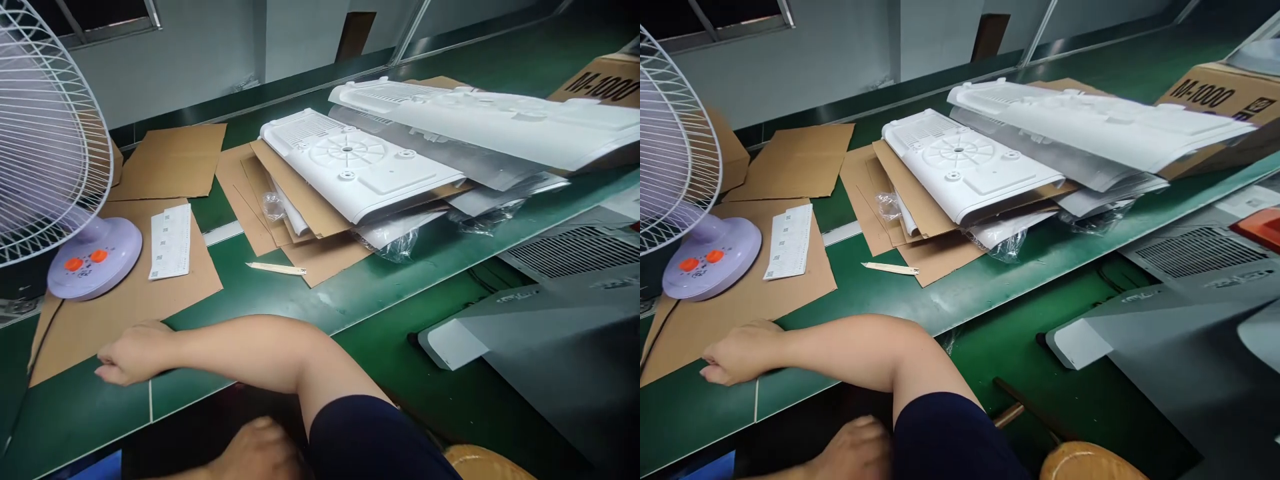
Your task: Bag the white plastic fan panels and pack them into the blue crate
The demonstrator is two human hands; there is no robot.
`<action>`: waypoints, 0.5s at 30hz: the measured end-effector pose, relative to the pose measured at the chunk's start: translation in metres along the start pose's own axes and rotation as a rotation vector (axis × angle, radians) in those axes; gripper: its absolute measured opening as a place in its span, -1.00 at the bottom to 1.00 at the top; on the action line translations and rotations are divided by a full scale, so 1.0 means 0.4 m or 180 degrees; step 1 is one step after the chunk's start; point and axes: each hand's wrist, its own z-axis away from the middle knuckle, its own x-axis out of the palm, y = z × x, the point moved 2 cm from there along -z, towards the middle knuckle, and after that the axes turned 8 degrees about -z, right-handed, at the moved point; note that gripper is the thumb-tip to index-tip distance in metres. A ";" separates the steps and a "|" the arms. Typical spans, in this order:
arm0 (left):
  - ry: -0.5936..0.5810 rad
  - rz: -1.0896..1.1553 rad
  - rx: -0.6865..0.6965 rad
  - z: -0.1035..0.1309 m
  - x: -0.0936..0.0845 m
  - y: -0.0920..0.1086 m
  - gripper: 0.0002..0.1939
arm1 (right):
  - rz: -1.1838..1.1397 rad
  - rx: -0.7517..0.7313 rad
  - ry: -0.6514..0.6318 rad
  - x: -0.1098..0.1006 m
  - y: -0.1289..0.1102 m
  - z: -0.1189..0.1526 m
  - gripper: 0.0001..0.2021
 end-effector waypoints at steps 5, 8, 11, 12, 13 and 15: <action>-0.0518 0.0155 -0.2263 -0.056 0.007 -0.043 -0.54 | 0.0101 0.0000 0.0207 0.012 0.000 0.006 -0.58; -0.0784 0.0218 -0.2618 -0.078 0.010 -0.052 -0.67 | 0.0229 0.0073 0.0173 0.015 -0.003 0.009 -0.58; -0.0464 0.0273 -0.2800 -0.078 0.027 -0.068 -0.46 | 0.0328 0.0115 0.0173 0.017 -0.009 0.013 -0.64; -0.0340 0.0302 -0.2847 -0.077 0.032 -0.076 -0.33 | 0.0336 0.0127 0.0179 0.017 -0.011 0.015 -0.64; -0.0267 0.0340 -0.2862 -0.076 0.037 -0.084 -0.23 | 0.0338 0.0141 0.0192 0.018 -0.012 0.016 -0.64; -0.0272 0.0432 -0.2796 -0.080 0.042 -0.098 -0.21 | 0.0344 0.0156 0.0228 0.018 -0.014 0.019 -0.63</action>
